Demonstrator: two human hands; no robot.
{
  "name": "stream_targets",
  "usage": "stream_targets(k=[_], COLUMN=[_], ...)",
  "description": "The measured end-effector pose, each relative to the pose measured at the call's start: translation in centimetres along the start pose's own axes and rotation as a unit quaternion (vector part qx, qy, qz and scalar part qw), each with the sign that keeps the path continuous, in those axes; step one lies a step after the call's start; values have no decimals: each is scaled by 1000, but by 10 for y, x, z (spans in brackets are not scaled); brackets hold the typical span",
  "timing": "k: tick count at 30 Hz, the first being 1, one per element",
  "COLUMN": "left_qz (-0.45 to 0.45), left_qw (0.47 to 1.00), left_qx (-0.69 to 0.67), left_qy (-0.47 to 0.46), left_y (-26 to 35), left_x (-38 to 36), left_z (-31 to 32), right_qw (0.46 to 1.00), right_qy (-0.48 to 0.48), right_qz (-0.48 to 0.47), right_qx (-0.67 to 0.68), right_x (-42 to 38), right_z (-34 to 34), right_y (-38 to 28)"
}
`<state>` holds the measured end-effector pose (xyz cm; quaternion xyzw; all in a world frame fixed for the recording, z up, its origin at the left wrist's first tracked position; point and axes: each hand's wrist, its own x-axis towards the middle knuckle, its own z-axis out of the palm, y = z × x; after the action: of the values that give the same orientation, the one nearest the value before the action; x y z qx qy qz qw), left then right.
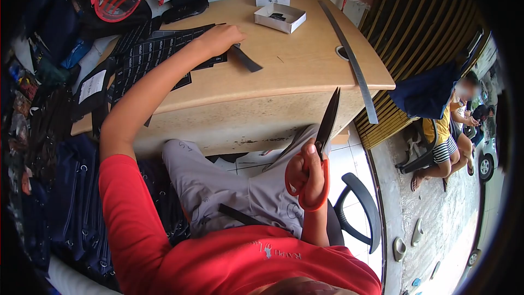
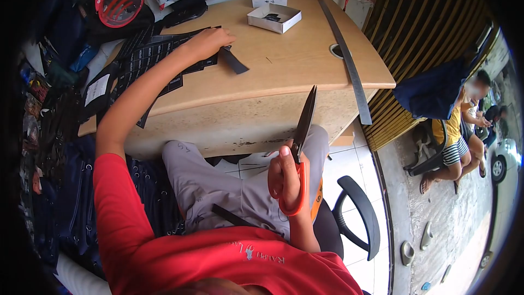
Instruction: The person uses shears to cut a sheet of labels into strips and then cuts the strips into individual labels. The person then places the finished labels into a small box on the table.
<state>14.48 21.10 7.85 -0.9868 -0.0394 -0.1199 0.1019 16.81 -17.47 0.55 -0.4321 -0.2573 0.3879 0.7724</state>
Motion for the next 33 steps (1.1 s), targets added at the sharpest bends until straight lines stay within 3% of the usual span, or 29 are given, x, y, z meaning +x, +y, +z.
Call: stream_targets(k=[4,9,12,16,19,22,26,30,33], left_qz=[-10,-55,-37,-57,-44,-133,-126,-104,-78], left_qw=[999,997,995,996,998,968,986,968,968], left_qx=[-38,36,79,64,-3,-28,-19,-172,-159], left_qy=[-12,31,40,40,-38,-211,-108,-153,-179], left_y=[-3,-8,-14,-21,-28,-28,-59,-42,-45], left_x=[-15,-34,-42,-50,-56,-59,-56,-46,-37], left_z=[-8,-1,2,1,-12,-30,-21,-15,-13], right_qw=[1000,1000,1000,999,999,999,999,999,999], right_qy=[-1,1,-5,-8,-6,-2,0,-4,-4], right_qz=[4,9,18,38,46,54,48,51,47], right_qx=[3,-2,12,16,6,4,2,0,-2], right_x=[2,2,2,0,-1,-1,-1,-2,-3], right_z=[0,7,10,10,13,14,15,15,15], right_y=[-2,-1,0,3,1,2,3,3,4])
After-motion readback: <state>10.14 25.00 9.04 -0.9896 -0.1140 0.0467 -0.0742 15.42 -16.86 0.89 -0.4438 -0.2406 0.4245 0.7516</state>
